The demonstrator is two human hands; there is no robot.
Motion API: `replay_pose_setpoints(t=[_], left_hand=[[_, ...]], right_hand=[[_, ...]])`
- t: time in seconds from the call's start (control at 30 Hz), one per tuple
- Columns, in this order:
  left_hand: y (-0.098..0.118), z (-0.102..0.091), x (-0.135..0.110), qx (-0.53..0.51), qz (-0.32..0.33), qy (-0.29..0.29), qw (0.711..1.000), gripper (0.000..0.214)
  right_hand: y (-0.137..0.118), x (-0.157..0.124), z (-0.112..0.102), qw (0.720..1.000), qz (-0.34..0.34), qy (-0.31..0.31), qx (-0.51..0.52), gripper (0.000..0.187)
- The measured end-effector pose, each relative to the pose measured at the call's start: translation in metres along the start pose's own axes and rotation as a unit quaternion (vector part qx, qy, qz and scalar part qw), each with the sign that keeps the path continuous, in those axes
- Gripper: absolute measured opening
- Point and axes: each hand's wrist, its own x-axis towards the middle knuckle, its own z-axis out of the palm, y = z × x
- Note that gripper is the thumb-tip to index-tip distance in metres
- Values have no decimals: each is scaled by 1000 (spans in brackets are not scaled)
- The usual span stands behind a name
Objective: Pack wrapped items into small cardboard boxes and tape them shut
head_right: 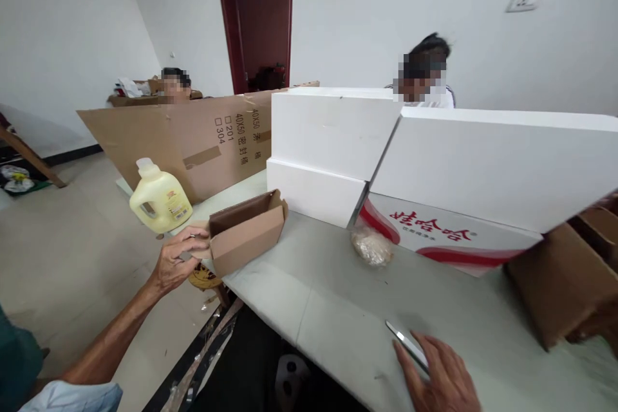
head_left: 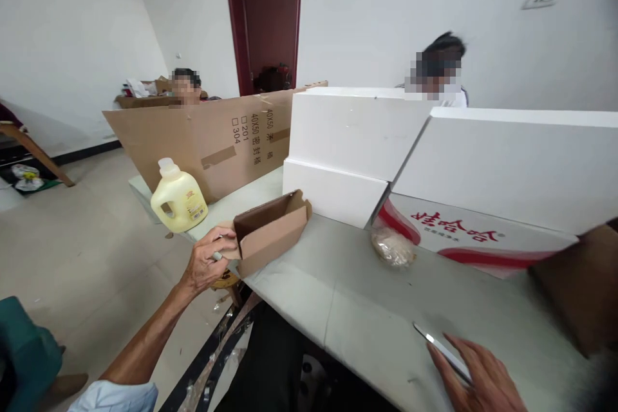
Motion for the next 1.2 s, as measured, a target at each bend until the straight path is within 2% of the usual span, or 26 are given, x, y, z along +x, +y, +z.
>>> replay_pose_setpoints(t=[0.1, 0.23, 0.3, 0.37, 0.47, 0.53, 0.6, 0.67, 0.73, 0.83, 0.9, 0.97, 1.07, 1.2], left_hand=[[20, 10, 4, -76, 6, -31, 997, 27], [34, 26, 13, -177, -23, -64, 982, 16], [35, 36, 16, -240, -70, -88, 964, 9], [33, 48, 17, -303, -149, -111, 935, 4], [26, 69, 15, -340, -254, -117, 898, 8], [21, 83, 13, -331, -286, -112, 892, 10], [18, 93, 10, -319, -306, -115, 889, 21], [20, 98, 7, -302, -315, -119, 892, 47], [25, 95, 4, -255, -281, -128, 916, 73], [38, 82, -3, -145, -136, -212, 957, 91], [47, 74, -10, -88, -33, -297, 950, 99], [52, 72, -17, -39, 44, -353, 934, 109], [51, 79, -24, 19, 121, -350, 929, 119], [49, 90, -18, 11, 191, -304, 933, 108]], right_hand=[[-51, 23, 6, 995, 24, -46, 91, 48], [-94, 46, 22, 952, 94, -160, 245, 74], [-104, 51, 28, 924, 112, -195, 310, 93], [-110, 51, 32, 889, 127, -232, 375, 106], [-113, 48, 34, 831, 163, -282, 452, 108], [-114, 45, 33, 809, 196, -287, 474, 108], [-114, 44, 31, 800, 229, -276, 481, 109], [-115, 44, 27, 787, 266, -269, 488, 104], [-116, 46, 24, 761, 310, -269, 503, 93], [-116, 50, 20, 703, 388, -271, 530, 75], [-115, 53, 18, 672, 432, -269, 538, 62], [-113, 56, 15, 647, 466, -274, 538, 51], [-113, 61, 9, 612, 519, -281, 527, 45], [-115, 64, -2, 584, 571, -281, 504, 46]])
